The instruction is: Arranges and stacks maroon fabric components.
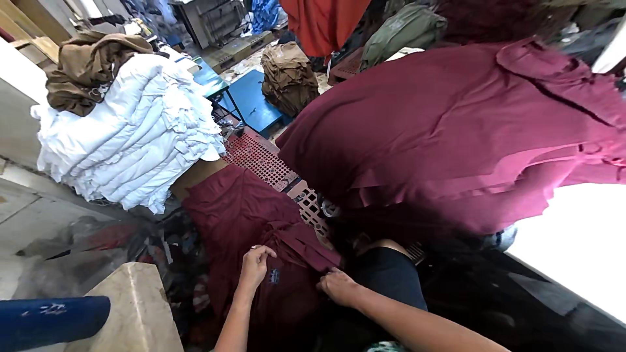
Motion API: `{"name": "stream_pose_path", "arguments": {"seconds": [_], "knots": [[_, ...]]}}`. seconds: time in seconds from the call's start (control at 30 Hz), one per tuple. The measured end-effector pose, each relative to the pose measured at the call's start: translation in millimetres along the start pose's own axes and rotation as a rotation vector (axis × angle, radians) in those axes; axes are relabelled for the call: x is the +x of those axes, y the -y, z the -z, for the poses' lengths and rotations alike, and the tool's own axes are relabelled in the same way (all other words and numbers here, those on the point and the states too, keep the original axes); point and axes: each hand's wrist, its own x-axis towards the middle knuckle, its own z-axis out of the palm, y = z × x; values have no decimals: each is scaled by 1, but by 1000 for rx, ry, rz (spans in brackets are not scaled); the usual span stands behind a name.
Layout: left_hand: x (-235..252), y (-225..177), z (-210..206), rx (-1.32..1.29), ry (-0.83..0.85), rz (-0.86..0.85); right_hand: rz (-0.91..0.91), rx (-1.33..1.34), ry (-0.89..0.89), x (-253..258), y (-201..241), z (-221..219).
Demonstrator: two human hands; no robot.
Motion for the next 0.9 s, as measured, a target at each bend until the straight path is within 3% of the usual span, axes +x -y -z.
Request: {"name": "stream_pose_path", "arguments": {"seconds": [0.13,0.27,0.37,0.5,0.53,0.6,0.7,0.77,0.9], "knots": [[-6,-15,-6,62,12,52,106,123,-166,-16,2,48],[-17,-48,-24,170,238,197,183,118,-296,-18,16,82],[-30,-48,-48,287,226,108,151,167,-369,-12,23,78],[-19,-31,-41,141,245,107,270,196,-679,-8,37,31],[-16,-25,-39,94,238,93,348,151,-669,-3,38,17],[-11,-19,-32,40,227,61,407,41,-442,7,35,-4],[0,-21,-10,16,222,104,171,-53,-117,19,18,-19],[8,-16,7,-27,128,145,79,-83,-64,22,13,-18],[17,0,25,-122,-107,233,58,-10,-14,16,21,-9]]}}
